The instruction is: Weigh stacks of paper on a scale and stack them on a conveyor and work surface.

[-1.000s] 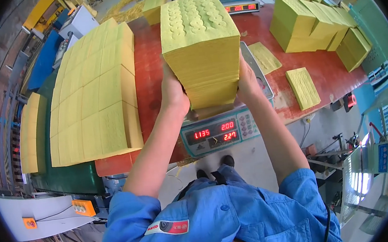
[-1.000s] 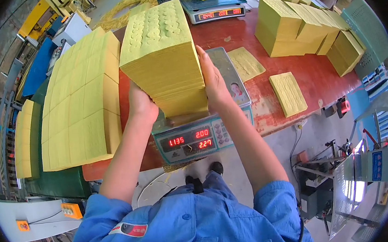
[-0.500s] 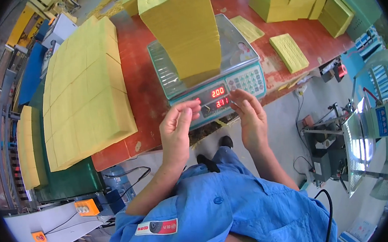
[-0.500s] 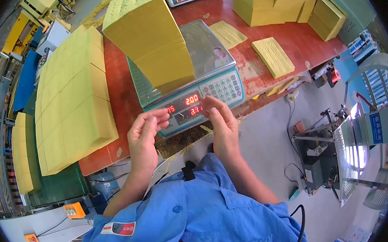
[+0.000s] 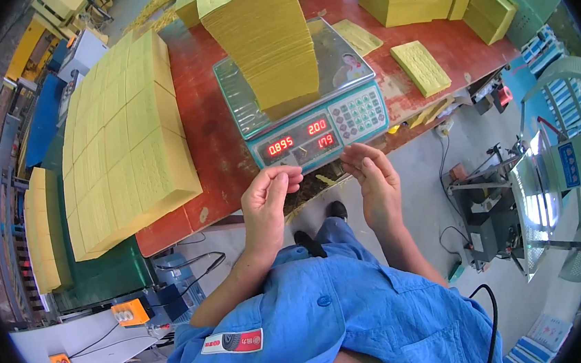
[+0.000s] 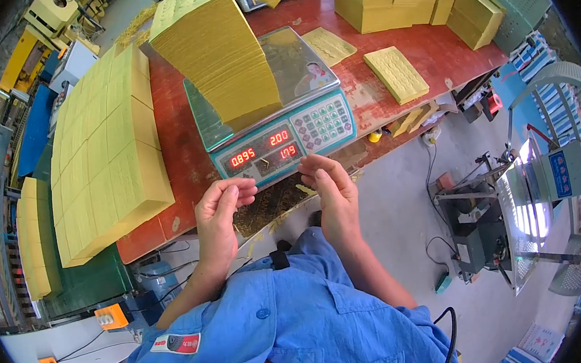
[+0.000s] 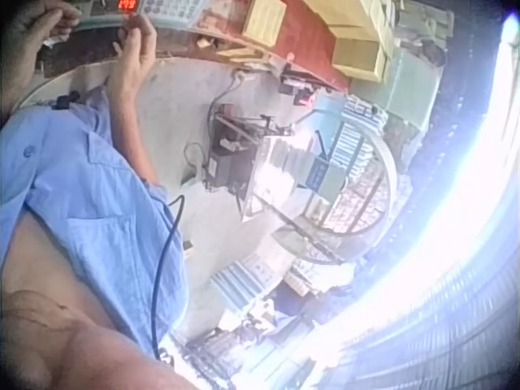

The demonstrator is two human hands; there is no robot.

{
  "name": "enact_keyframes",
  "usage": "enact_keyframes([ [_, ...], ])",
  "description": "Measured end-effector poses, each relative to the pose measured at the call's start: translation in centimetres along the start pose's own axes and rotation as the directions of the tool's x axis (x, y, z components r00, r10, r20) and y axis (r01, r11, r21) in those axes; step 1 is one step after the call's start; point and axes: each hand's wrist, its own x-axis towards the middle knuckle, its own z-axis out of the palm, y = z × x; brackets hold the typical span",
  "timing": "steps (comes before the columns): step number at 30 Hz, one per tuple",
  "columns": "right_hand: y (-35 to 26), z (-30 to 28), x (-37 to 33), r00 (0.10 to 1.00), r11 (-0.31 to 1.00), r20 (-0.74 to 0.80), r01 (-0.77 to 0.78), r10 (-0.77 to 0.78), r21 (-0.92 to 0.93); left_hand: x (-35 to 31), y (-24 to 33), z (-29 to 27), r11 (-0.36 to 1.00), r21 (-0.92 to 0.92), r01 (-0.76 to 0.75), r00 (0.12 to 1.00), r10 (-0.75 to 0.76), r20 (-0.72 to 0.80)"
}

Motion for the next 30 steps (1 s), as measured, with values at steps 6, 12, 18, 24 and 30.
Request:
enact_keyframes([
  [6, -0.3, -0.2, 0.5, 0.999, 0.999, 0.022, -0.038, 0.038, 0.011, 0.6, 1.6, 0.4, 0.998, 0.046, -0.048, 0.998, 0.049, -0.029],
  [12, -1.9, -0.4, 4.3, 0.995, 0.999, 0.099, -0.002, 0.007, -0.047, 7.3, 7.1, -0.5, 0.913, 0.223, -0.341, 0.887, 0.391, -0.247],
  [18, -4.5, 2.5, 12.1, 0.957, 0.982, 0.25, 0.172, -0.147, -0.081, 17.0, 11.2, -1.9, 0.951, -0.202, -0.235, 0.931, 0.161, -0.328],
  [24, -4.4, 4.9, 17.6, 0.948, 0.977, 0.285, 0.18, -0.141, -0.115, 20.5, 7.7, 0.5, 0.882, -0.448, -0.146, 0.949, -0.003, -0.315],
  [30, -3.5, 6.1, 19.8, 0.931, 0.974, 0.331, 0.201, -0.156, -0.108, 20.1, 6.1, 2.8, 0.854, -0.51, -0.105, 0.938, -0.086, -0.337],
])
